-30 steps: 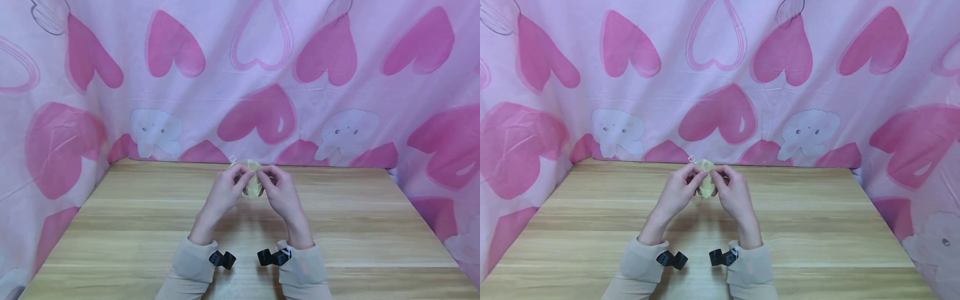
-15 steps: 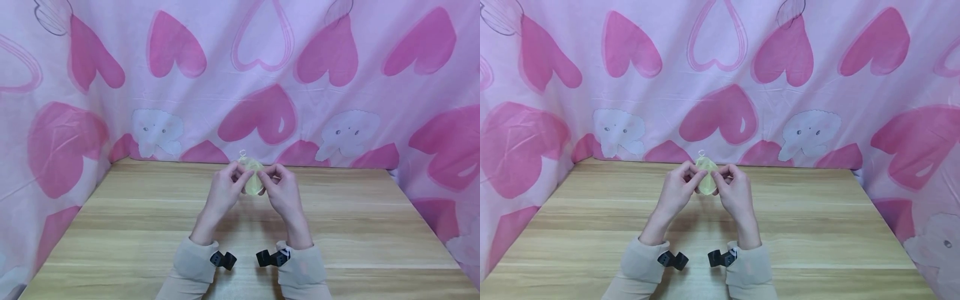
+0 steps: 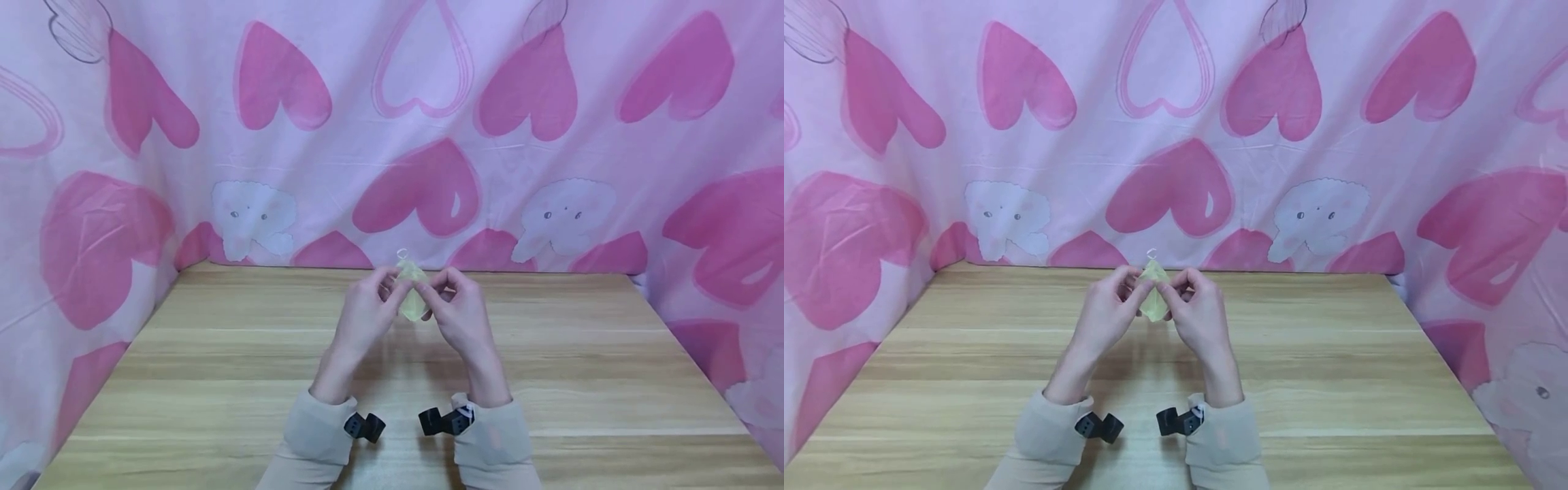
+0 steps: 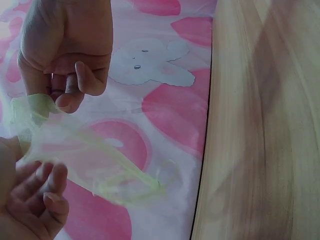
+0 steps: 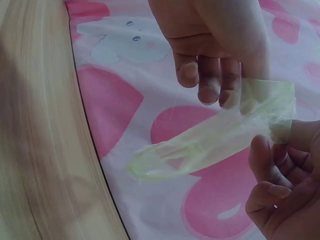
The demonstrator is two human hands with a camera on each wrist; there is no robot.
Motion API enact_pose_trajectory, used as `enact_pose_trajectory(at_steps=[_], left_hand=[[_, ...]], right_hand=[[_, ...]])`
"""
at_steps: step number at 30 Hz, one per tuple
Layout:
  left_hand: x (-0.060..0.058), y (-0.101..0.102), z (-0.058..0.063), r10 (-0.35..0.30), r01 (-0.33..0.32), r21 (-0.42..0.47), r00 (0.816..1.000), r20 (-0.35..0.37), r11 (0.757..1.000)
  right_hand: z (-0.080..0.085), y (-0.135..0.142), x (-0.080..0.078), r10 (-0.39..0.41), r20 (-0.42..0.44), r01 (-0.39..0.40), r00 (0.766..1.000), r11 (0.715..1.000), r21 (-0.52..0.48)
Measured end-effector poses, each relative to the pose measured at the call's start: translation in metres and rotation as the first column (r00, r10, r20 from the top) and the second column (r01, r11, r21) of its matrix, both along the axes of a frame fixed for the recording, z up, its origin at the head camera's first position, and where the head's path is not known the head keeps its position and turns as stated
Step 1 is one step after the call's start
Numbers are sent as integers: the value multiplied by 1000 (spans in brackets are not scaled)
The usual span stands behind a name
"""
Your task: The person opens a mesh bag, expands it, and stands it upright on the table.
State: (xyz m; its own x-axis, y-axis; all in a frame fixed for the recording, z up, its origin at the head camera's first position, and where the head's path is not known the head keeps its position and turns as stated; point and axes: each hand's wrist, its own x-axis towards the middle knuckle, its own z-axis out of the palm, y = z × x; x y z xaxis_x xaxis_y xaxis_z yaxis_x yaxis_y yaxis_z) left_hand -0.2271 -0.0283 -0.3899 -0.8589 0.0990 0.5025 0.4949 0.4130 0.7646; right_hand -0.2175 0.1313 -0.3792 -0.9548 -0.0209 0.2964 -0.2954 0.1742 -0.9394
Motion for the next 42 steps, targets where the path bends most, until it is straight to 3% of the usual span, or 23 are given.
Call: enact_pose_trajectory(at_steps=[7,15,21,26,35,42], left_hand=[[1,1,0,-48,48,-20,999,-13,999],[3,1,3,-58,58,-45,998,4,997],[0,2,3,13,-13,-20,1000,-27,1000],[0,1,2,51,-52,-13,998,-45,999],[0,-6,6,-41,14,-192,989,-141,981],[-1,-7,3,-7,-46,-245,977,-212,968]], right_hand=[[-2,0,-1,27,-4,-27,1000,998,56],[-7,-1,-2,-28,-97,42,995,988,146],[-3,-2,-2,-99,-95,110,991,986,127],[-2,-3,-2,-90,-66,96,994,991,93],[-3,2,-3,-15,-98,28,995,991,134],[-3,3,-2,-8,-103,30,995,974,223]])
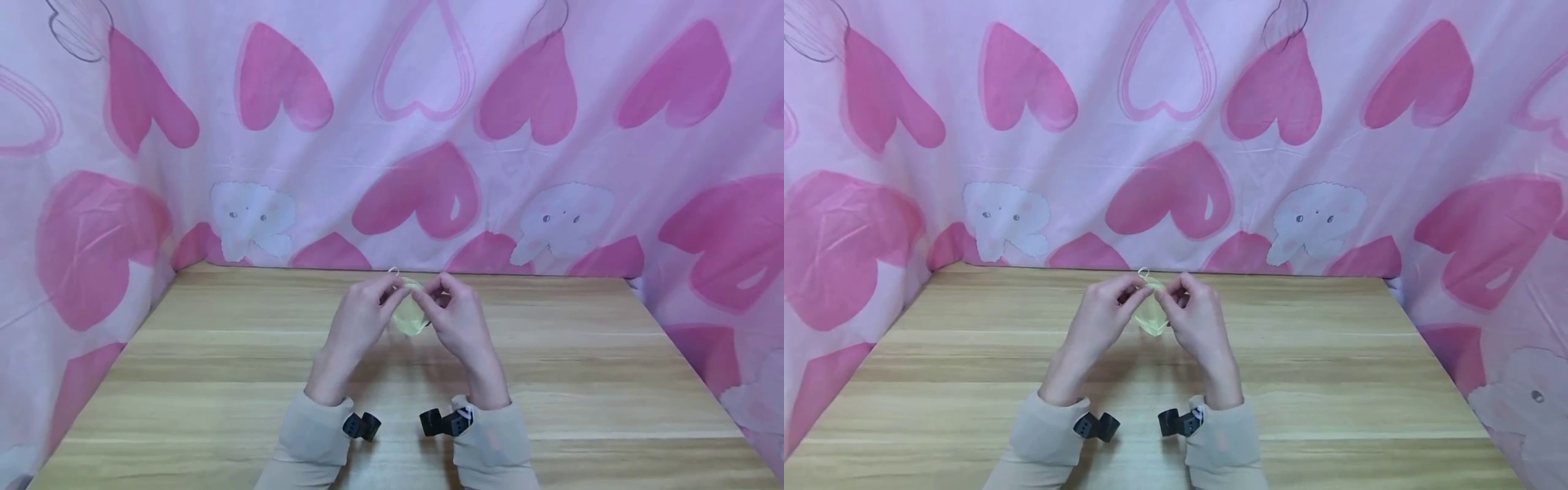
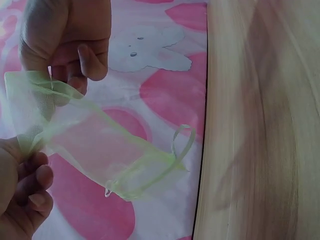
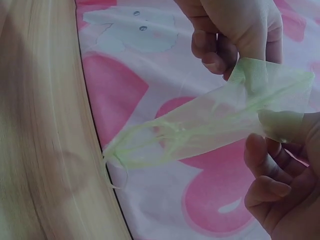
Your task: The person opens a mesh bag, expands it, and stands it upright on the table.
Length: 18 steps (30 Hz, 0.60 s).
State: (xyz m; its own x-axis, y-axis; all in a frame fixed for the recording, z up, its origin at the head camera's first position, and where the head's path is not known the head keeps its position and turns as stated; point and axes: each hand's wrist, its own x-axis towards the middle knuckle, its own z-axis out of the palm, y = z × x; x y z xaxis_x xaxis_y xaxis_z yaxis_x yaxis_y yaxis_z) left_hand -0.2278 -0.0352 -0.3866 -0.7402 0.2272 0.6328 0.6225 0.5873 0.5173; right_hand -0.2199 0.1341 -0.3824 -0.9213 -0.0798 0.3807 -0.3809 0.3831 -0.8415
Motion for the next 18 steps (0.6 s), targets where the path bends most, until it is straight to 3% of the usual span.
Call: enact_pose_trajectory(at_steps=[10,18], left_hand=[[0,6,-3,89,-87,77,996,-22,993],[0,2,-1,65,-66,39,998,26,997]], right_hand=[[1,-5,0,-16,-37,17,999,1000,14],[0,0,-1,15,-17,-15,1000,999,36]])
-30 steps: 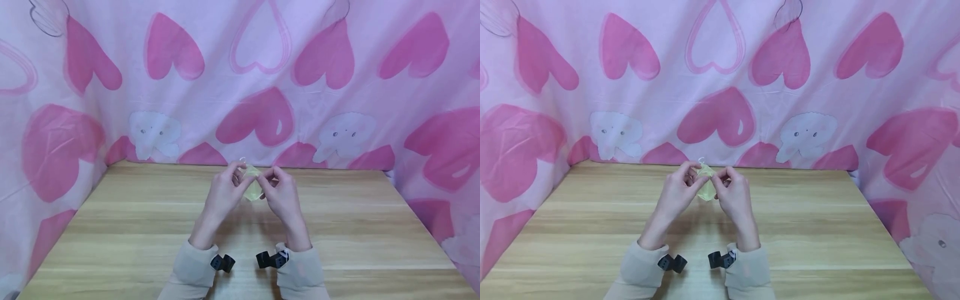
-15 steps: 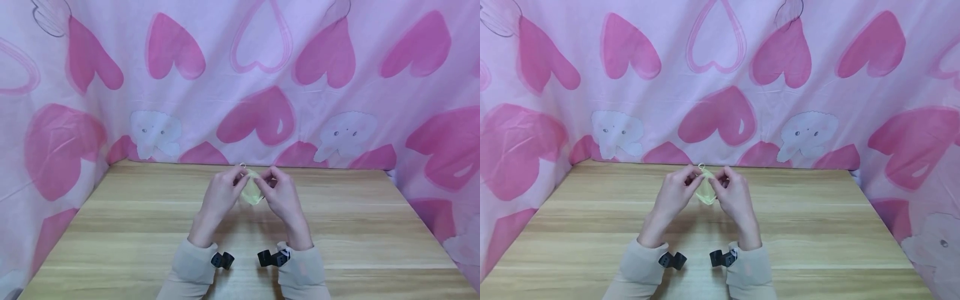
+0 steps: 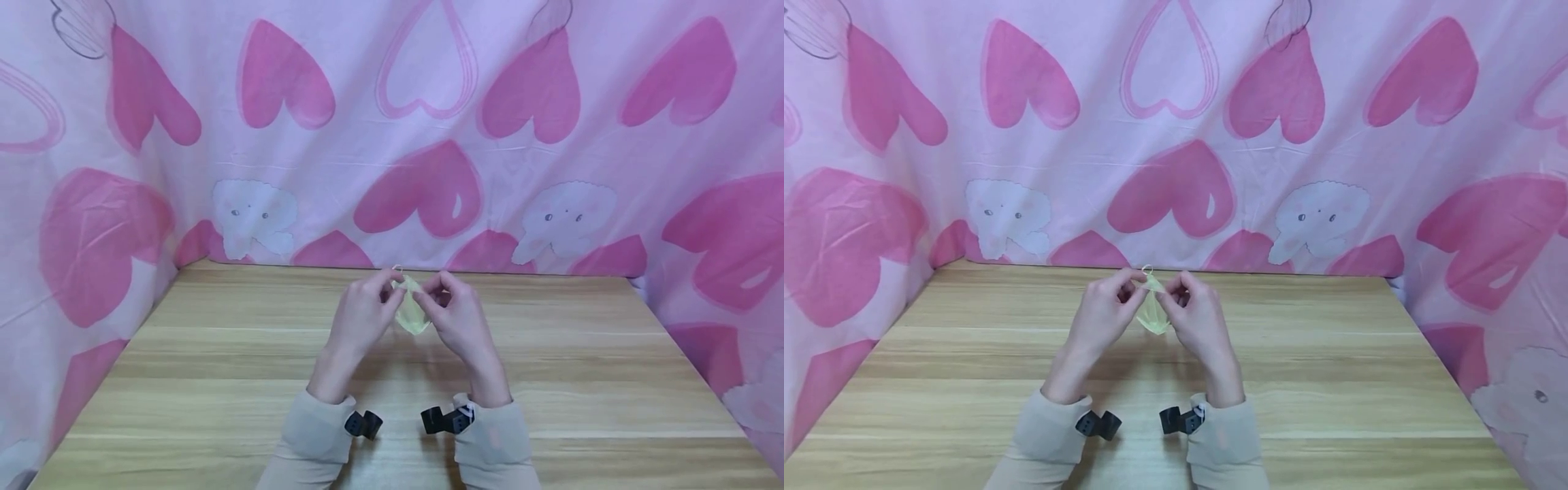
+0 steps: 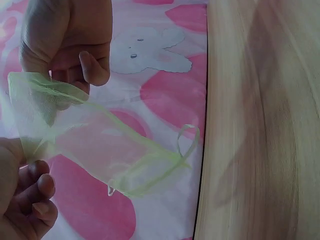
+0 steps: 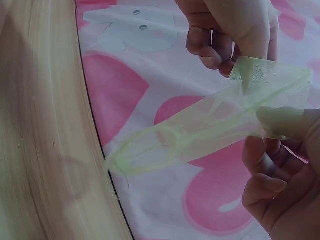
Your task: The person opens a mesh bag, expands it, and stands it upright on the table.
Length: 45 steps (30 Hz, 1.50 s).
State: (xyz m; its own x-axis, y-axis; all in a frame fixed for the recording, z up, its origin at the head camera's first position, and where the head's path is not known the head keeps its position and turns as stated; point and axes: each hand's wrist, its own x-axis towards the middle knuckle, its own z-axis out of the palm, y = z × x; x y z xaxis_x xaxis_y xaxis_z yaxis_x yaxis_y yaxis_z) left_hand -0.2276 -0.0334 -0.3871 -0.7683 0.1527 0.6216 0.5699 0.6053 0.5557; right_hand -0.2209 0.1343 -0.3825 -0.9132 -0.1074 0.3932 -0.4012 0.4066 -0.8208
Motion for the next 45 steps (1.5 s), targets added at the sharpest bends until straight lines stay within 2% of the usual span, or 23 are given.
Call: enact_pose_trajectory(at_steps=[4,7,12,16,18,20,24,29,31,34,36,38,40,42,43,45], left_hand=[[0,1,0,34,-33,12,999,-31,999],[0,2,0,75,-71,52,994,-75,996],[2,1,1,142,-128,110,981,-133,986],[1,1,1,145,-126,117,975,-171,985],[1,2,1,138,-117,123,974,-179,986],[2,2,1,124,-101,132,975,-182,986],[1,3,0,96,-66,165,978,-183,984],[0,4,-1,87,-47,241,983,-159,969],[-1,4,-1,77,-42,280,990,-116,959],[0,6,1,32,-41,335,999,35,941],[2,7,3,-14,-49,348,985,175,936],[3,7,4,-79,-34,334,944,319,942],[5,8,5,-156,21,309,894,420,951],[6,9,6,-232,89,302,847,479,949],[6,9,6,-261,117,304,830,493,946],[7,10,7,-300,152,316,814,498,937]], right_hand=[[2,1,1,7,63,-6,998,1000,-5],[5,3,4,23,170,-26,985,1000,16],[13,5,12,65,350,-96,934,993,73],[17,1,15,115,455,-139,883,990,21],[16,-2,15,122,469,-136,875,991,-3],[15,-5,13,114,456,-112,882,993,-32],[11,-9,10,74,401,-45,913,996,-82],[8,-8,6,16,362,44,932,987,-155],[8,-8,5,1,347,65,938,982,-178],[10,-7,5,1,321,72,947,974,-215],[10,-7,5,8,314,70,949,970,-234],[10,-7,4,7,311,76,950,964,-255],[9,-7,3,7,315,86,949,956,-280],[9,-7,3,11,326,94,945,949,-302],[9,-6,2,14,333,97,943,945,-314],[9,-6,2,31,347,95,937,936,-340]])
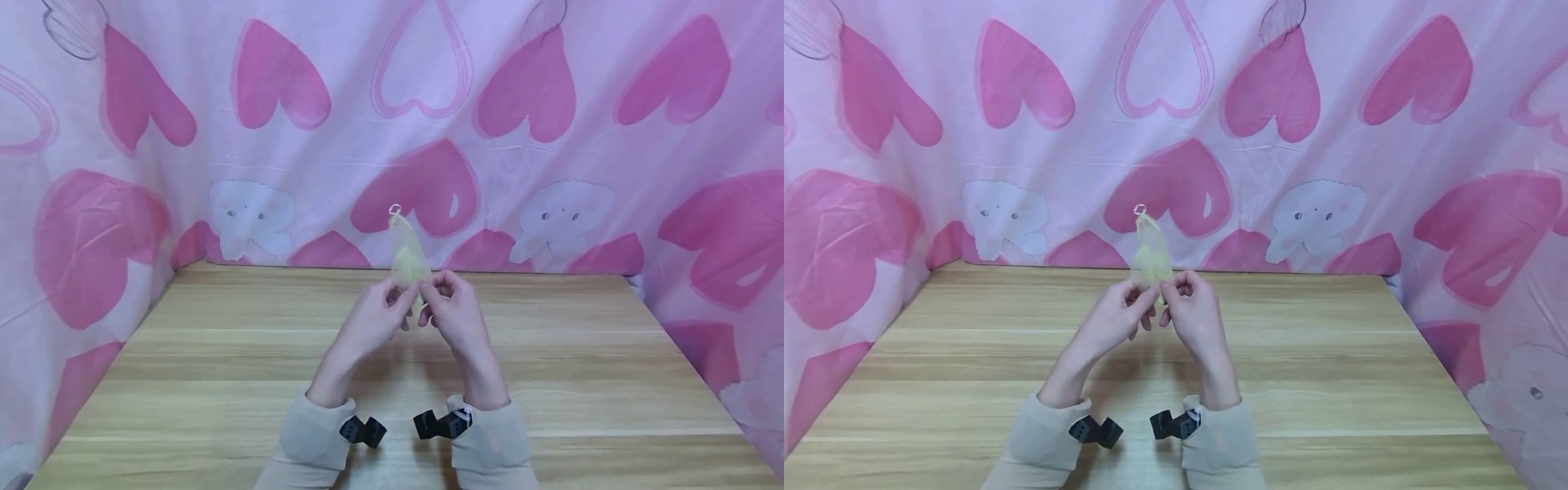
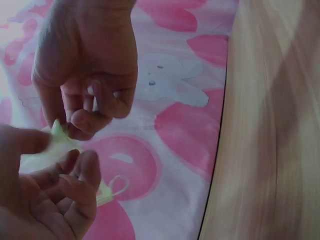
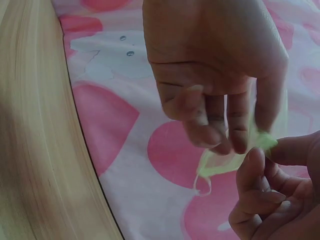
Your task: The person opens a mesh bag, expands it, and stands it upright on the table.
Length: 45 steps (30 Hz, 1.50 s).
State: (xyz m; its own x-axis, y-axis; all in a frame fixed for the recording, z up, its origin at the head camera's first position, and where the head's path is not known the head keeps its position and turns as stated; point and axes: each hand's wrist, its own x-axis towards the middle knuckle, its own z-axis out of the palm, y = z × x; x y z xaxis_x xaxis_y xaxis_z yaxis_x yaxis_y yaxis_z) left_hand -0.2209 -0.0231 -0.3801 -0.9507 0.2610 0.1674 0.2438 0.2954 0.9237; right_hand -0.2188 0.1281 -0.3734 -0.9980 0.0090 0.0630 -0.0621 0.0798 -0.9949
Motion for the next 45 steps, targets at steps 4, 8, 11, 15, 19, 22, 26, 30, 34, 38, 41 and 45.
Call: enact_pose_trajectory(at_steps=[4,8,11,15,19,22,26,30,34,38,41,45], left_hand=[[0,2,0,29,-28,39,999,-25,999],[0,4,0,109,-107,31,991,-75,994],[-1,7,-2,154,-155,2,980,-129,988],[-1,9,-4,194,-201,-19,962,-195,979],[-1,10,-5,210,-221,-32,955,-208,975],[-1,10,-6,215,-230,-43,952,-218,972],[-2,10,-7,226,-251,-59,936,-272,966],[-1,11,-7,251,-302,-98,902,-353,948],[0,11,-7,301,-402,-162,850,-433,901],[1,11,-7,310,-432,-196,836,-453,880],[1,11,-6,281,-398,-201,854,-437,895],[2,10,-4,255,-348,-191,886,-386,918]], right_hand=[[1,0,0,18,27,-17,999,999,-43],[1,-1,1,19,34,-17,999,997,-76],[1,-2,1,12,35,-9,999,996,-94],[1,-3,3,36,55,-33,998,997,-67],[2,-2,4,85,101,-85,991,996,-8],[2,-1,4,93,98,-96,991,995,27],[0,-3,3,32,26,-35,999,993,116],[0,-5,3,-81,-80,100,993,957,274],[-2,-9,3,-144,-148,185,979,930,317],[-3,-12,2,-137,-130,166,982,953,253],[-4,-11,2,-69,-71,80,995,982,172],[-5,-7,1,41,5,-41,999,991,131]])
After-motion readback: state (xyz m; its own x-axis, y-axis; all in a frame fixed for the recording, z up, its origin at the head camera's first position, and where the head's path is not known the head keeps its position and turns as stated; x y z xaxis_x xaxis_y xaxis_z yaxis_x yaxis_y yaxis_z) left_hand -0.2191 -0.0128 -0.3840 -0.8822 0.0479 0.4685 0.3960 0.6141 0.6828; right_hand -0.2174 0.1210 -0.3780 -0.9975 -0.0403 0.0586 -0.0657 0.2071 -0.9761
